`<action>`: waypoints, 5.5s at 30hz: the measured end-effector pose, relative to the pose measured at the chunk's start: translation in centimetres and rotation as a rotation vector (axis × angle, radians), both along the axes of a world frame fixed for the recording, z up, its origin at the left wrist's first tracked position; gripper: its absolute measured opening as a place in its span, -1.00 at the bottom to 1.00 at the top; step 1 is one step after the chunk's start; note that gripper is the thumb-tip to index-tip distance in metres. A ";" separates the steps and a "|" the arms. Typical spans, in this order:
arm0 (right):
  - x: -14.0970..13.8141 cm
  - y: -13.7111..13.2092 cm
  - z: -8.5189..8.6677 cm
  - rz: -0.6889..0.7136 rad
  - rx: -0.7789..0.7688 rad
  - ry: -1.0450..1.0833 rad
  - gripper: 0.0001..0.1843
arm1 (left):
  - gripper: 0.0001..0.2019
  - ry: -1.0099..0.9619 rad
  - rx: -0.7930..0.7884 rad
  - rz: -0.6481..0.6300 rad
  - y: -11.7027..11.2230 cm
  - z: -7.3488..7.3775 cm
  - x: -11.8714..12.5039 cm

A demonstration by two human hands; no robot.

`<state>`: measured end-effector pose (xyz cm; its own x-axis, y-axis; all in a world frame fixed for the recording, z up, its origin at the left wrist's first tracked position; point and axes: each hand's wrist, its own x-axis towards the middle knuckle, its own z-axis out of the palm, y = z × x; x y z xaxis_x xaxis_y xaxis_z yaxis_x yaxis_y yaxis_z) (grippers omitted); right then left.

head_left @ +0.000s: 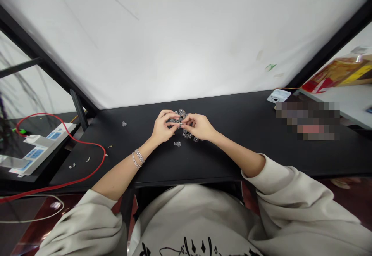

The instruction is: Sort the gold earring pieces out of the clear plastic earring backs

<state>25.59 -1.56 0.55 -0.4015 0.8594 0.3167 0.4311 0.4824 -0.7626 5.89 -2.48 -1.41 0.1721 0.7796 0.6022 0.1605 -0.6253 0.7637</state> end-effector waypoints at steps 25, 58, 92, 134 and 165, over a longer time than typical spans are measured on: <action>1.0 1.5 0.2 -0.183 -0.058 0.053 -0.90 | -0.76 -0.056 -0.012 0.182 1.5 0.3 -1.4; 0.9 0.9 0.5 -0.119 -0.010 0.030 -0.88 | -0.71 0.052 0.190 0.171 0.5 1.3 -1.2; 0.6 0.5 0.2 -0.051 0.021 0.026 -0.81 | -0.64 -0.874 -0.704 -0.300 -0.8 4.7 -0.8; -1.3 -4.8 11.3 0.310 -0.199 0.566 -0.65 | -0.82 -0.726 -0.423 -0.373 -5.6 16.5 2.4; -2.8 -9.9 16.2 0.227 0.041 0.689 -0.83 | -0.76 -0.507 0.035 -0.490 -7.5 21.5 3.2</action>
